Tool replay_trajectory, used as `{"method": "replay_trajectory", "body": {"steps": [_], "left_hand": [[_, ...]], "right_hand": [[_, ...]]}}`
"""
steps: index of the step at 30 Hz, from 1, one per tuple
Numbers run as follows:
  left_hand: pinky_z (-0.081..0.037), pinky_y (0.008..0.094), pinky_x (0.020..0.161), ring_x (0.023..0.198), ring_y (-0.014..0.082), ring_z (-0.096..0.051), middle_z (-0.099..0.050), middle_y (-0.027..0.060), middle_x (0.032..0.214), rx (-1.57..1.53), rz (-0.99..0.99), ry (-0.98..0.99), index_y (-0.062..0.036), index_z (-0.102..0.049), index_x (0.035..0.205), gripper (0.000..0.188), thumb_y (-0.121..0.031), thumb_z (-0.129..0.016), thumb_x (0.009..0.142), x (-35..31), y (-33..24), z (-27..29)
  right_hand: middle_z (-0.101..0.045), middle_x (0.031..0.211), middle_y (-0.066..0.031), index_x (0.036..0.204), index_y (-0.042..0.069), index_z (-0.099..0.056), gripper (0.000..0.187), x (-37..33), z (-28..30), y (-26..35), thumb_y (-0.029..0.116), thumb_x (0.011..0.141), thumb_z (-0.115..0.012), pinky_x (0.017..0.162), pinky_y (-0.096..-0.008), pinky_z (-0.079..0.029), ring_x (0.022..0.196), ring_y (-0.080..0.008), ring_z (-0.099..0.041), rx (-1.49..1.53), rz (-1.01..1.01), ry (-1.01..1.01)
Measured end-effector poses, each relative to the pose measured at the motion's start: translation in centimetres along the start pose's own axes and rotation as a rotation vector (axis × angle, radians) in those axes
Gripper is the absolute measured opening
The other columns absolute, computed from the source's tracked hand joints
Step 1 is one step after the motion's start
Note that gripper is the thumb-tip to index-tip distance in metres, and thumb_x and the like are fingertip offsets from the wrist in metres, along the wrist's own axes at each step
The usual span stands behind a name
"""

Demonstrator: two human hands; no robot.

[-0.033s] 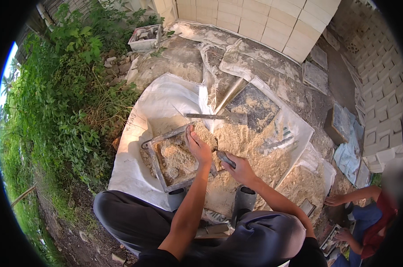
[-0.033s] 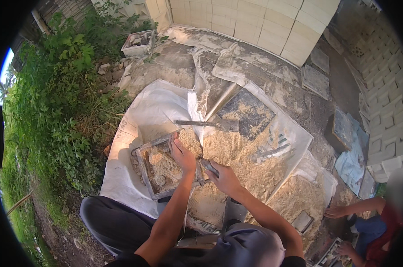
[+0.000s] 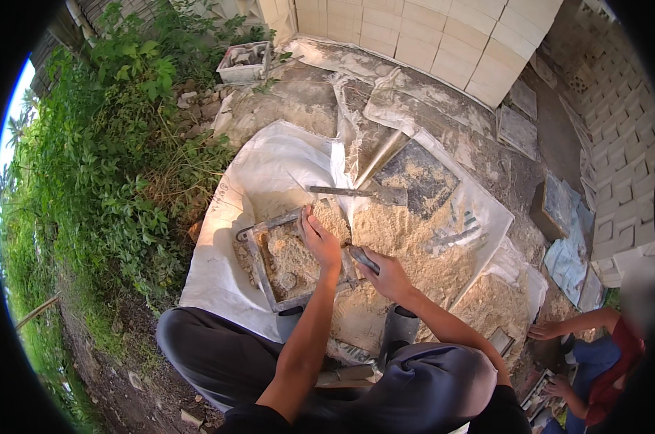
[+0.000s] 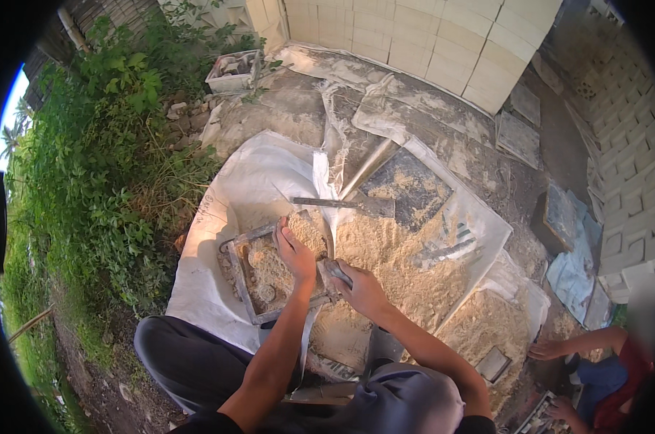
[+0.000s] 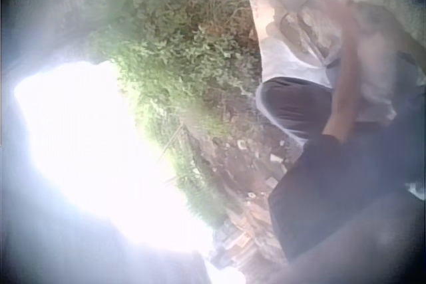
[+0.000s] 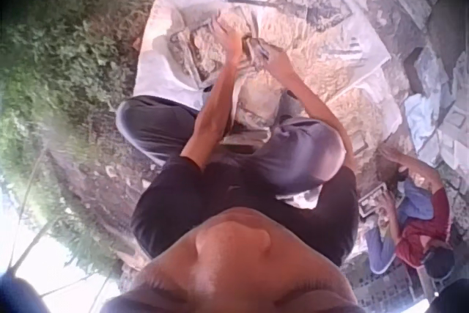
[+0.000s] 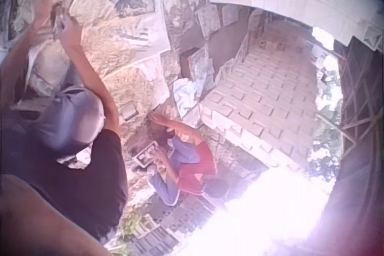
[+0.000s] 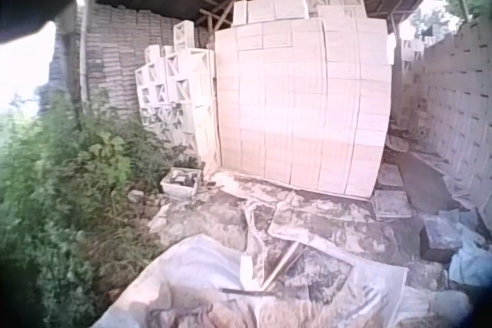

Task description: The person scoops sand into a square mold and uses a trowel to level the surface. They then use a metal bar to scrape off the excess sand, ensuring the mold is filled evenly.

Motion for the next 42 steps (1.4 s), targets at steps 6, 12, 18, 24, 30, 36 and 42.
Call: {"method": "replay_trajectory", "body": {"steps": [6, 12, 18, 24, 30, 36, 42], "left_hand": [[-0.033, 0.0437, 0.098, 0.114, 0.0359, -0.045, -0.047, 0.0214, 0.122, 0.134, -0.027, 0.078, 0.0036, -0.049, 0.118, 0.033, -0.016, -0.040, 0.093, 2.2, 5.2, 7.2], [-0.013, 0.0495, 0.109, 0.134, 0.0344, -0.022, -0.028, 0.0187, 0.142, 0.653, -0.046, 0.200, 0.0027, -0.031, 0.134, 0.052, -0.029, -0.036, 0.094, -0.8, 9.6, 8.4], [-0.006, 0.0480, 0.110, 0.137, 0.0301, -0.013, -0.018, 0.0157, 0.147, 0.816, -0.029, 0.257, 0.0008, -0.022, 0.140, 0.054, -0.030, -0.028, 0.096, 0.9, 9.1, 4.0], [-0.006, 0.0450, 0.111, 0.137, 0.0324, -0.012, -0.015, 0.0191, 0.147, 0.774, -0.199, 0.362, 0.0045, -0.023, 0.138, 0.053, -0.026, -0.028, 0.095, 1.1, 8.9, -0.2], [-0.011, 0.0426, 0.111, 0.137, 0.0331, -0.013, -0.015, 0.0187, 0.147, 0.730, -0.307, 0.472, 0.0063, -0.022, 0.137, 0.052, -0.024, -0.029, 0.095, -1.0, 6.6, -3.7], [-0.015, 0.0411, 0.111, 0.136, 0.0290, -0.017, -0.019, 0.0149, 0.147, 0.652, -0.502, 0.736, 0.0012, -0.027, 0.137, 0.051, -0.023, -0.033, 0.093, -4.9, 5.2, -2.4], [-0.012, 0.0457, 0.111, 0.137, 0.0248, -0.017, -0.021, 0.0101, 0.148, 0.717, -0.484, 0.817, -0.0033, -0.029, 0.138, 0.052, -0.025, -0.035, 0.092, -5.7, 6.9, 4.0]], "right_hand": [[-0.057, 0.088, -0.0101, 0.133, 0.015, -0.039, 0.050, 1.0, -3.3, 1.8, 0.022, 0.086, -0.055, 0.056, -0.0389, -0.053, 0.073, -0.0266, -0.062, -0.687, 0.179, -0.052], [-0.058, 0.090, -0.0115, 0.134, 0.018, -0.039, 0.054, -2.0, 4.1, -3.7, 0.021, 0.084, -0.058, 0.062, -0.0391, -0.052, 0.076, -0.0304, -0.061, -0.661, -0.047, -0.048], [-0.059, 0.087, -0.0161, 0.127, 0.018, -0.049, 0.051, -15.0, 8.3, -13.1, 0.023, 0.079, -0.064, 0.066, -0.0432, -0.048, 0.077, -0.0365, -0.059, -0.592, -0.324, -0.329], [-0.063, 0.089, -0.0188, 0.125, 0.007, -0.051, 0.050, -21.6, 3.7, -20.6, 0.021, 0.079, -0.066, 0.072, -0.0421, -0.049, 0.084, -0.0376, -0.061, -0.405, -0.482, -0.427], [-0.063, 0.081, -0.0151, 0.111, 0.005, -0.056, 0.036, -22.4, 1.9, -19.9, 0.022, 0.080, -0.064, 0.058, -0.0392, -0.051, 0.066, -0.0307, -0.062, -0.567, -0.310, -0.681], [-0.062, 0.080, -0.0143, 0.109, 0.005, -0.056, 0.034, -22.2, 2.2, -19.9, 0.022, 0.081, -0.064, 0.055, -0.0385, -0.050, 0.063, -0.0291, -0.062, -0.527, -0.406, -0.647], [-0.062, 0.079, -0.0135, 0.106, 0.004, -0.055, 0.031, -22.2, 2.3, -19.9, 0.022, 0.081, -0.063, 0.053, -0.0377, -0.050, 0.060, -0.0275, -0.061, -0.455, -0.489, -0.567]]}}
Point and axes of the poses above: each hand's wrist, its own x-axis towards the middle knuckle, its own z-axis out of the back of the hand, y = z × x, the point moved 8 cm from there along x, towards the middle knuckle
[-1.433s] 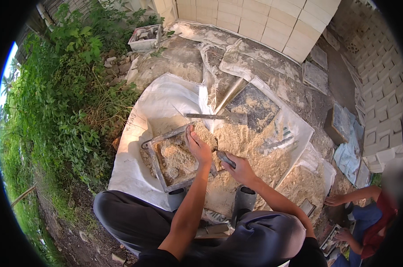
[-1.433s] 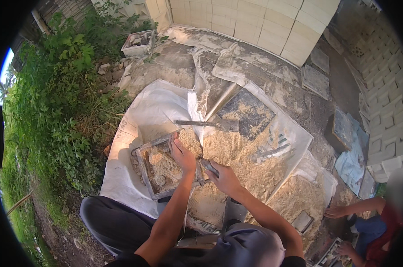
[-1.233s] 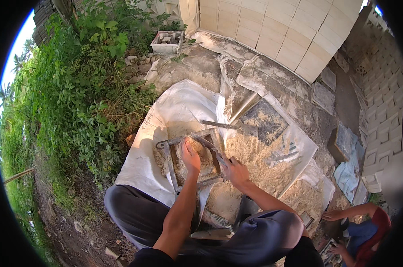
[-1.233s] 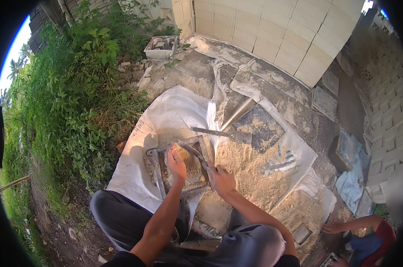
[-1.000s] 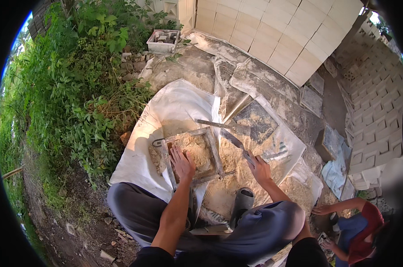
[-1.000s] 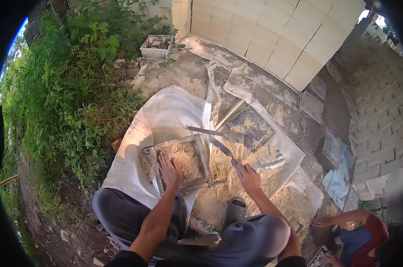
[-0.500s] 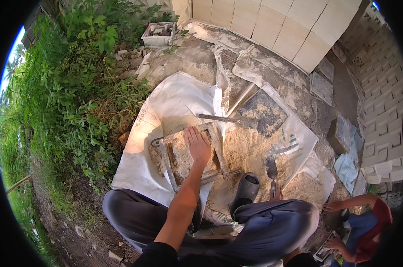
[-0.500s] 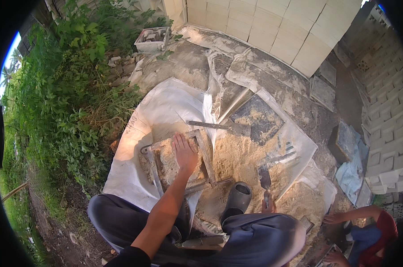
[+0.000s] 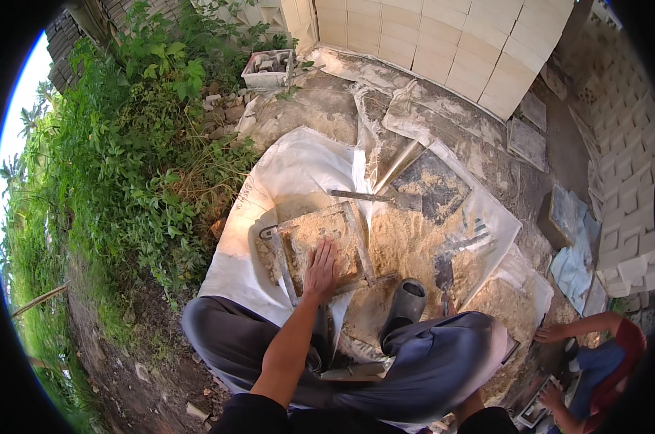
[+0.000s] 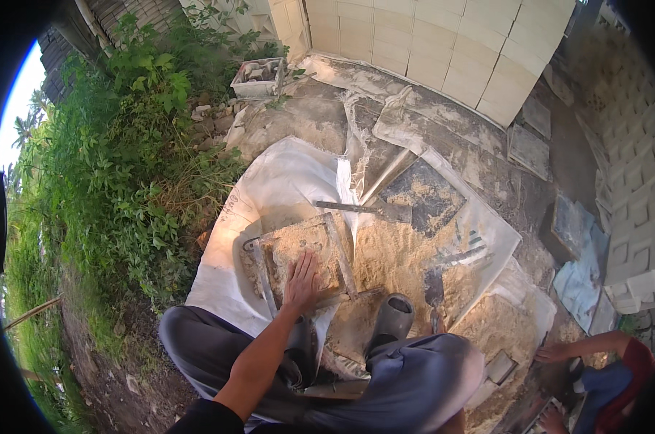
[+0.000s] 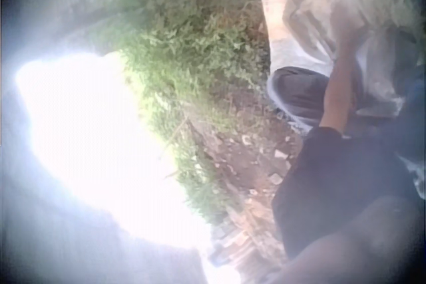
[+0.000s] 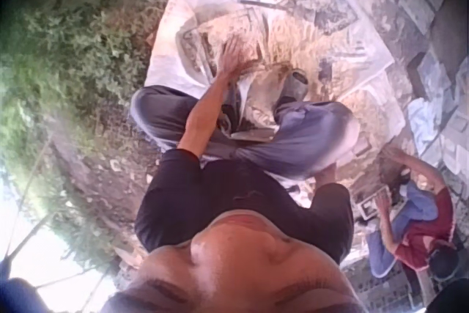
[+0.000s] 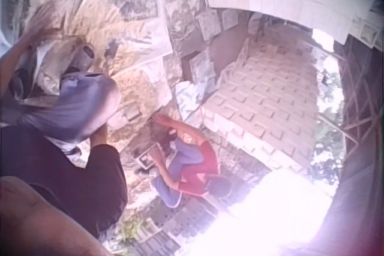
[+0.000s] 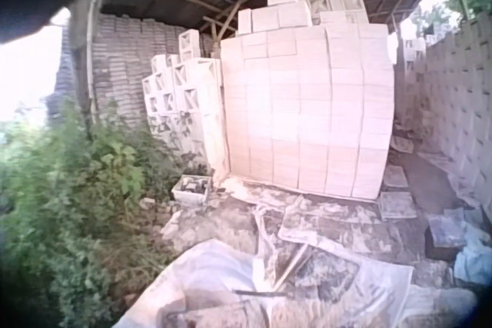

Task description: The person scoops sand into a square mold and uses a trowel to level the surface. They then use a metal bar to scrape off the excess sand, ensuring the mold is filled evenly.

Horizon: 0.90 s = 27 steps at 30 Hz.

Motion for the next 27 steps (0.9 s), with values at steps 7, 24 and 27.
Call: {"method": "replay_trajectory", "body": {"steps": [7, 24, 27], "left_hand": [[-0.011, 0.0473, 0.110, 0.137, 0.0275, -0.015, -0.019, 0.0119, 0.148, 0.053, 0.008, -0.106, -0.0030, -0.025, 0.140, 0.054, -0.026, -0.034, 0.092, 2.1, 5.9, 2.5], [-0.010, 0.0483, 0.110, 0.135, 0.0323, -0.019, -0.026, 0.0147, 0.144, -0.030, 0.046, -0.265, -0.0049, -0.029, 0.138, 0.056, -0.036, -0.036, 0.093, 9.3, 5.0, 4.1], [-0.011, 0.0468, 0.111, 0.135, 0.0305, -0.020, -0.028, 0.0129, 0.144, -0.051, 0.213, -0.172, -0.0044, -0.030, 0.138, 0.054, -0.035, -0.034, 0.093, 10.1, 11.5, 1.5]], "right_hand": [[-0.061, 0.077, -0.0126, 0.103, 0.004, -0.055, 0.029, -0.3, -0.7, -0.4, 0.022, 0.081, -0.062, 0.050, -0.0369, -0.049, 0.057, -0.0256, -0.060, 0.014, -0.073, 0.119], [-0.060, 0.073, -0.0104, 0.096, 0.004, -0.055, 0.023, -0.3, -5.3, -3.6, 0.021, 0.083, -0.061, 0.043, -0.0348, -0.047, 0.049, -0.0211, -0.058, 0.347, -0.617, 0.384], [-0.058, 0.070, -0.0085, 0.092, 0.004, -0.052, 0.020, -1.0, -6.4, -2.8, 0.021, 0.083, -0.060, 0.039, -0.0330, -0.044, 0.044, -0.0178, -0.054, 0.430, -0.630, 0.468]]}}
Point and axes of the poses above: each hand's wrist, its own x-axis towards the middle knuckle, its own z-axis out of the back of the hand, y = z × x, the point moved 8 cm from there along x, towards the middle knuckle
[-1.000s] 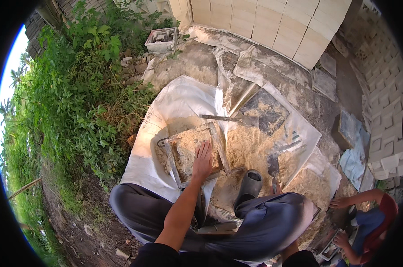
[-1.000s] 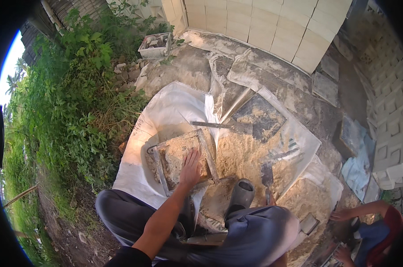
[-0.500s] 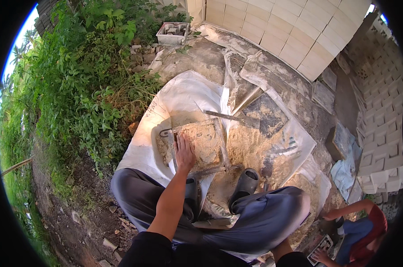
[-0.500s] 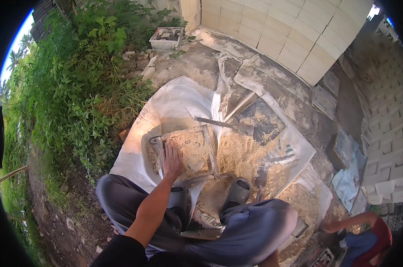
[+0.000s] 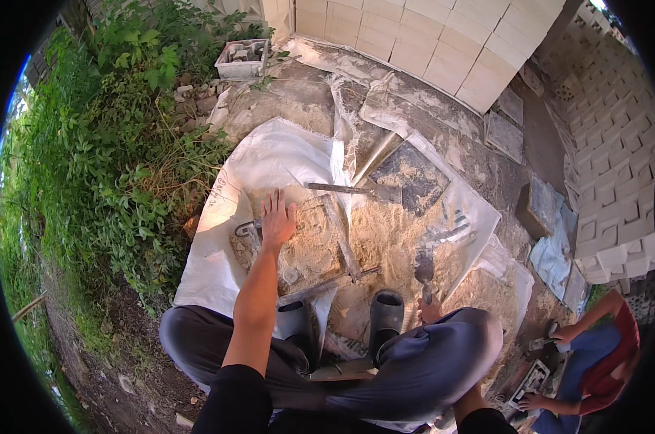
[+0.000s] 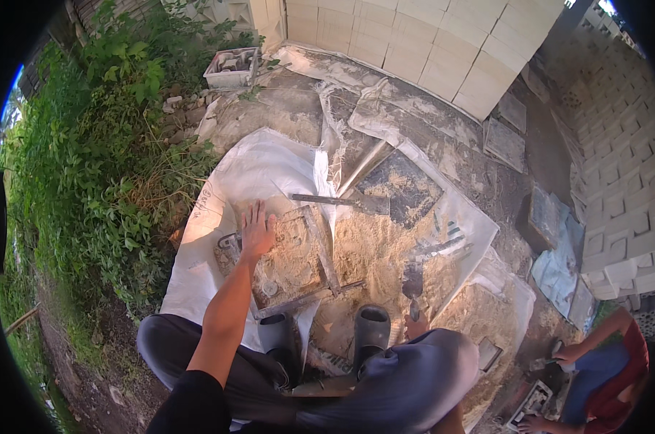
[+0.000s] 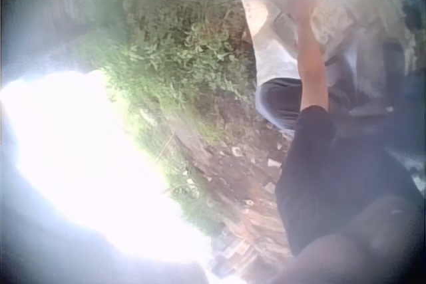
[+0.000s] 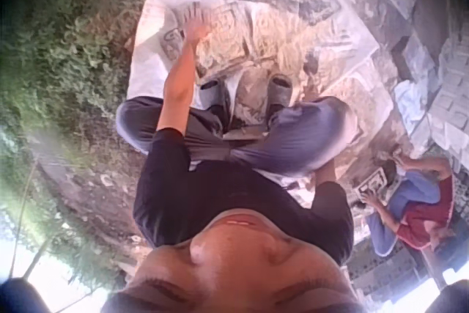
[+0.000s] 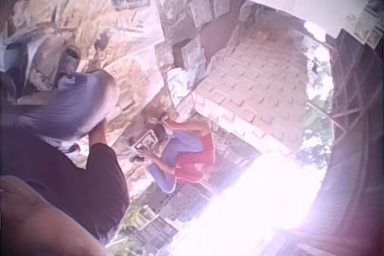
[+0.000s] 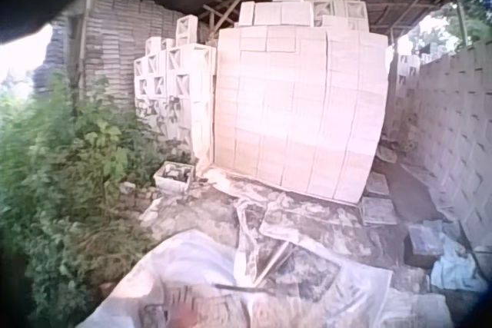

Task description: The person scoops sand into a square mold and uses a trowel to level the surface. They then use a metal bar to scrape off the excess sand, ensuring the mold is filled evenly.

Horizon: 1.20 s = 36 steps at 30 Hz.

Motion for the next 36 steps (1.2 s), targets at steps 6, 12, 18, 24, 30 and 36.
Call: {"method": "replay_trajectory", "body": {"steps": [6, 12, 18, 24, 30, 36], "left_hand": [[-0.012, 0.0439, 0.111, 0.136, 0.0246, -0.021, -0.028, 0.0104, 0.144, -0.013, -0.560, 0.150, -0.0037, -0.032, 0.137, 0.049, -0.027, -0.034, 0.094, -0.9, -10.7, -1.7], [-0.016, 0.0428, 0.111, 0.134, 0.0245, -0.025, -0.031, 0.0088, 0.144, -0.060, -0.796, 0.423, -0.0055, -0.035, 0.136, 0.046, -0.020, -0.038, 0.092, -7.4, -14.5, -0.7], [-0.016, 0.0436, 0.111, 0.132, 0.0215, -0.029, -0.039, 0.0092, 0.138, -0.283, -0.811, 0.548, -0.0046, -0.042, 0.131, 0.042, -0.017, -0.042, 0.091, -9.1, -19.9, -2.6], [-0.012, 0.0491, 0.110, 0.134, 0.0423, -0.011, -0.012, 0.0226, 0.146, 0.175, -0.179, 0.599, 0.0045, -0.028, 0.135, 0.062, -0.023, -0.051, 0.084, -7.0, -22.8, -14.6], [-0.041, 0.0445, 0.092, 0.122, 0.0446, -0.032, -0.016, 0.0262, 0.142, 0.480, -0.182, 1.034, 0.0084, -0.032, 0.132, 0.065, -0.020, -0.057, 0.079, -11.6, -17.0, -23.1], [-0.051, 0.0299, 0.069, 0.089, 0.0257, -0.063, -0.062, 0.0179, 0.099, 0.486, -0.321, 0.951, 0.0028, -0.063, 0.101, 0.026, -0.011, -0.056, 0.079, -11.0, -20.0, -19.9]], "right_hand": [[-0.052, 0.064, -0.0046, 0.088, 0.004, -0.048, 0.019, -1.4, 0.7, 0.7, 0.020, 0.085, -0.058, 0.033, -0.0291, -0.041, 0.039, -0.0125, -0.050, 0.090, 0.011, 0.010], [-0.061, 0.080, -0.0216, 0.100, 0.005, -0.051, 0.034, -1.3, 2.1, 2.7, 0.034, 0.085, -0.057, 0.057, -0.0451, -0.046, 0.066, -0.0401, -0.059, -0.298, 0.421, -0.254], [-0.062, 0.092, -0.0201, 0.110, 0.008, -0.052, 0.036, -1.1, 5.5, 8.1, 0.032, 0.084, -0.059, 0.062, -0.0440, -0.048, 0.077, -0.0387, -0.060, -0.392, 0.535, -0.398], [-0.062, 0.097, -0.0143, 0.114, 0.011, -0.049, 0.036, 7.1, 3.9, 13.4, 0.032, 0.086, -0.056, 0.063, -0.0435, -0.051, 0.076, -0.0360, -0.062, -0.539, 0.611, -0.311], [-0.064, 0.090, -0.0139, 0.111, 0.013, -0.050, 0.035, 6.6, 0.1, 12.4, 0.036, 0.086, -0.054, 0.065, -0.0434, -0.052, 0.076, -0.0352, -0.063, -0.573, 0.613, 0.015], [-0.064, 0.082, -0.0162, 0.104, 0.009, -0.054, 0.033, 1.6, -3.9, 9.0, 0.036, 0.085, -0.056, 0.066, -0.0431, -0.051, 0.073, -0.0349, -0.063, -0.455, 0.616, 0.257]]}}
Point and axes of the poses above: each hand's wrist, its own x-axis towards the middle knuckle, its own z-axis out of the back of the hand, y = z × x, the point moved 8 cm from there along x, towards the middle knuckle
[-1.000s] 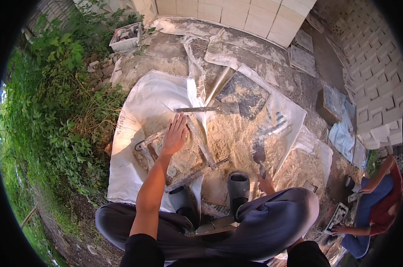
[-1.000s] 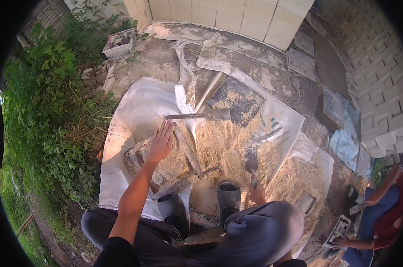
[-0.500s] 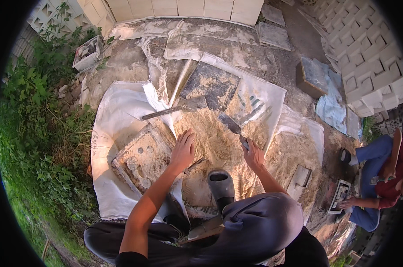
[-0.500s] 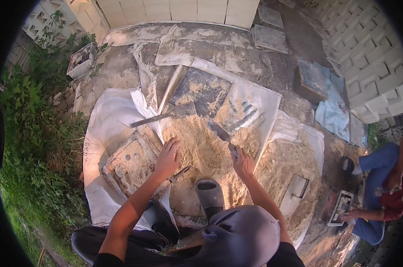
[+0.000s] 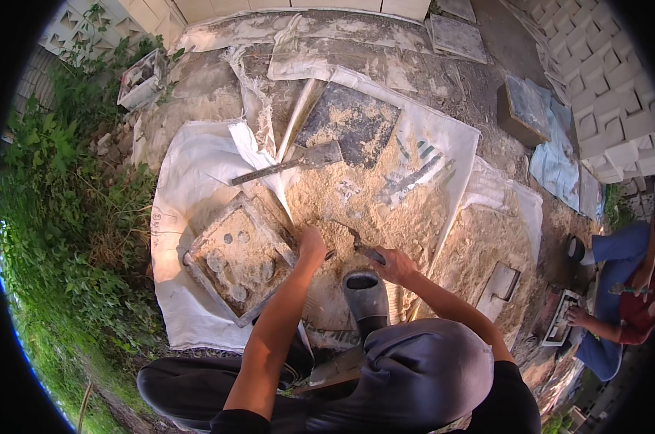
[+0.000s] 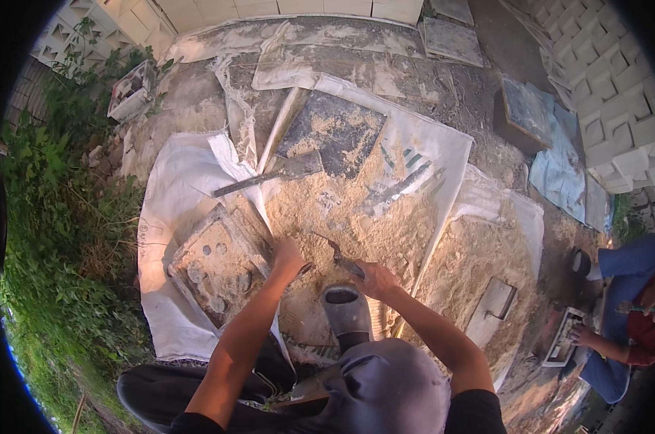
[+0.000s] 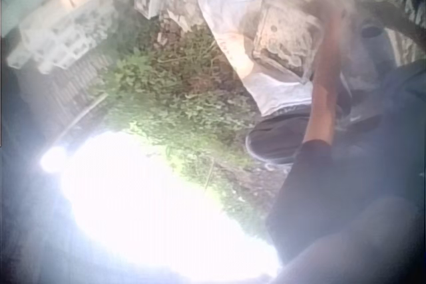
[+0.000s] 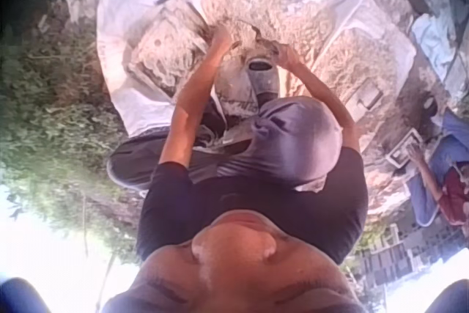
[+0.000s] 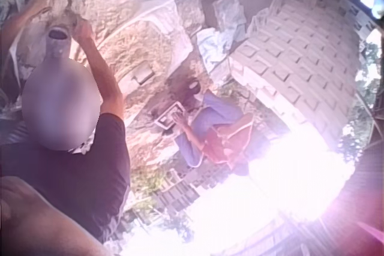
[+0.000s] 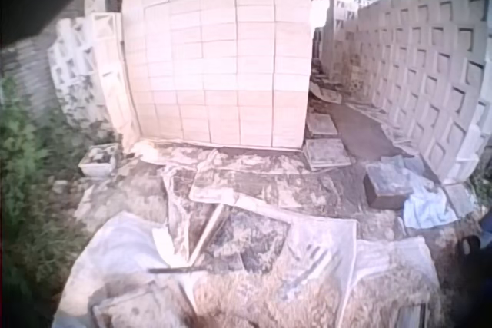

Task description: The person scoops sand into a square mold and uses a trowel to level the surface. They then use a metal bar to scrape off the excess sand, ensuring the mold is filled evenly.

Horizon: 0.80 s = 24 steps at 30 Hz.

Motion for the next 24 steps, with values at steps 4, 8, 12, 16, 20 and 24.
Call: {"method": "replay_trajectory", "body": {"steps": [4, 8, 12, 16, 20, 24], "left_hand": [[-0.049, 0.0322, 0.061, 0.075, 0.0239, -0.065, -0.065, 0.0148, 0.074, -0.038, 0.024, -0.062, -0.0044, -0.068, 0.080, 0.013, -0.011, -0.057, 0.079, -0.1, 0.3, 0.7], [-0.049, 0.0369, 0.066, 0.075, 0.0319, -0.064, -0.065, 0.0196, 0.077, -0.683, 0.129, -0.339, 0.0028, -0.065, 0.083, 0.017, -0.011, -0.064, 0.073, -0.7, 2.2, 2.9], [-0.048, 0.0387, 0.075, 0.085, 0.0365, -0.061, -0.063, 0.0225, 0.095, -1.058, 0.121, -0.532, 0.0052, -0.060, 0.099, 0.027, -0.012, -0.062, 0.078, -3.1, 2.7, 6.2], [-0.044, 0.0407, 0.083, 0.100, 0.0361, -0.055, -0.057, 0.0200, 0.112, -0.858, 0.011, -1.152, 0.0011, -0.054, 0.112, 0.028, -0.010, -0.052, 0.087, -10.7, 4.6, 12.5], [-0.033, 0.0416, 0.099, 0.114, 0.0353, -0.046, -0.051, 0.0192, 0.122, -0.884, 0.418, -1.352, 0.0006, -0.052, 0.116, 0.031, -0.016, -0.043, 0.092, -18.4, 14.7, 8.0], [-0.027, 0.0410, 0.105, 0.124, 0.0342, -0.037, -0.044, 0.0201, 0.130, -0.959, 0.683, -1.321, 0.0031, -0.048, 0.120, 0.038, -0.023, -0.036, 0.095, -22.9, 21.1, 0.3]], "right_hand": [[-0.062, 0.072, -0.0191, 0.094, 0.005, -0.059, 0.033, -0.4, 0.1, 0.5, 0.036, 0.083, -0.060, 0.063, -0.0403, -0.049, 0.069, -0.0330, -0.063, 0.119, -0.062, -0.020], [-0.060, 0.069, -0.0194, 0.085, 0.001, -0.060, 0.033, -0.3, 2.3, 0.0, 0.033, 0.081, -0.064, 0.060, -0.0383, -0.046, 0.064, -0.0310, -0.061, 0.201, -0.047, -0.099], [-0.056, 0.064, -0.0172, 0.085, 0.000, -0.061, 0.028, -0.3, 6.7, 1.9, 0.028, 0.081, -0.065, 0.056, -0.0356, -0.044, 0.056, -0.0254, -0.055, 0.157, -0.074, -0.132], [-0.055, 0.063, -0.0158, 0.087, 0.001, -0.061, 0.028, 0.9, 10.2, 5.7, 0.029, 0.082, -0.064, 0.055, -0.0327, -0.043, 0.055, -0.0220, -0.051, 0.088, 0.013, -0.118], [-0.057, 0.067, -0.0145, 0.089, 0.002, -0.061, 0.028, 1.6, 10.6, 14.9, 0.029, 0.082, -0.064, 0.056, -0.0312, -0.043, 0.056, -0.0223, -0.051, 0.149, 0.154, 0.044], [-0.061, 0.073, -0.0166, 0.099, 0.004, -0.060, 0.036, 3.6, 5.0, 20.9, 0.037, 0.087, -0.053, 0.064, -0.0378, -0.045, 0.065, -0.0305, -0.057, 0.020, 0.228, 0.271]]}}
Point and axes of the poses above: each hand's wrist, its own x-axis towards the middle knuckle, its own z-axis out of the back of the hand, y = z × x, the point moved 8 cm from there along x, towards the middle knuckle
